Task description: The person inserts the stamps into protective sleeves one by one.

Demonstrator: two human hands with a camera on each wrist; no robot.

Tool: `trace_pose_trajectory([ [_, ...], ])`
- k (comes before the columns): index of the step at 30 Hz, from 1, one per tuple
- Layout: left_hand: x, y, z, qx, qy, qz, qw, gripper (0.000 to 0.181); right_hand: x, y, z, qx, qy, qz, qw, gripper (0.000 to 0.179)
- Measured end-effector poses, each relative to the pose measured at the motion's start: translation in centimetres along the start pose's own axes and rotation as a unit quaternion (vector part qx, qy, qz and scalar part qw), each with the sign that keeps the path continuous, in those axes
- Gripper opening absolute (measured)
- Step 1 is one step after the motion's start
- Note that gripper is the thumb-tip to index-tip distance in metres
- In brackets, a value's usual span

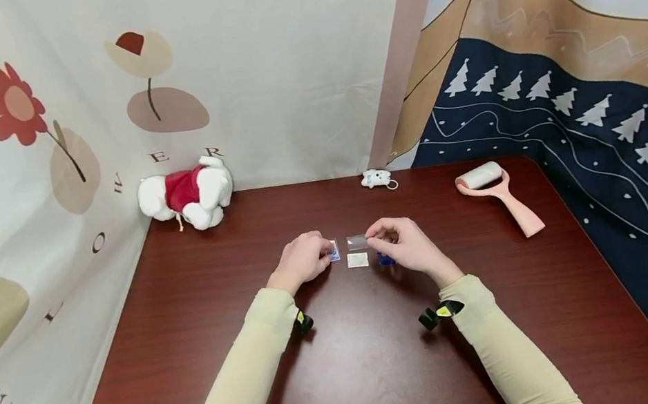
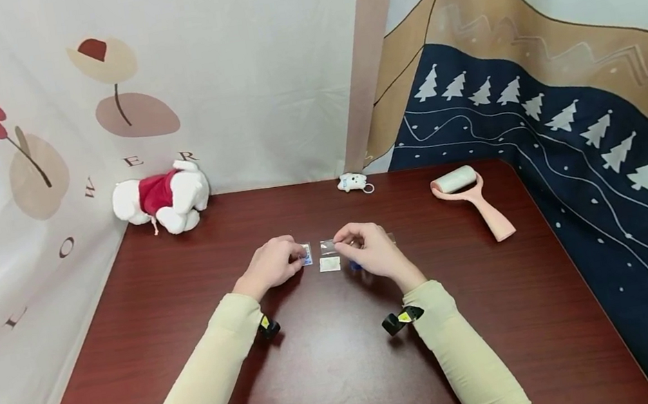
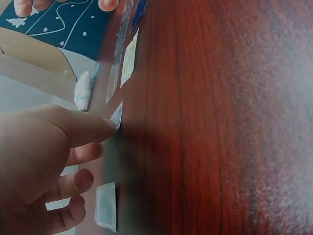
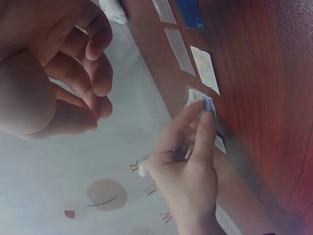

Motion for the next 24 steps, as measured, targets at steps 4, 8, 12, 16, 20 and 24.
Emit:
trace_pose_trajectory([
  [4,0.2,0.1,0.2,-0.003,-0.009,0.009,0.9999,0.013,-0.1,0.1,0.0,-0.002,-0.002,-0.003,1.0,0.009],
  [8,0.3,0.1,0.3,0.0,-0.014,0.013,0.9998,0.014,0.1,0.0,0.1,-0.003,-0.006,-0.003,1.0,0.01],
  [12,0.4,-0.1,0.4,-0.006,-0.003,0.011,0.9999,0.012,-0.3,0.1,-0.1,-0.004,-0.006,0.001,1.0,0.009],
  [16,0.6,-0.2,0.6,-0.012,-0.001,0.019,0.9997,0.013,-2.2,0.4,-0.8,-0.004,-0.002,0.01,0.9999,0.01],
  [20,0.9,-0.1,0.7,-0.016,-0.014,0.031,0.9993,0.016,-3.5,0.6,-1.2,-0.003,0.001,0.012,0.9999,0.013],
  [24,0.9,-0.1,0.7,-0.016,-0.024,0.038,0.9989,0.019,-3.8,0.5,-1.2,-0.003,-0.003,0.007,1.0,0.014],
])
Point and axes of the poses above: each hand's wrist, its own z-axis away from the middle knuckle, its own y-axis out of the palm, x = y × z, the point moved 4 cm from there along -z, towards the middle knuckle, and after that the axes turned 9 degrees about y, right-handed, at the moved point
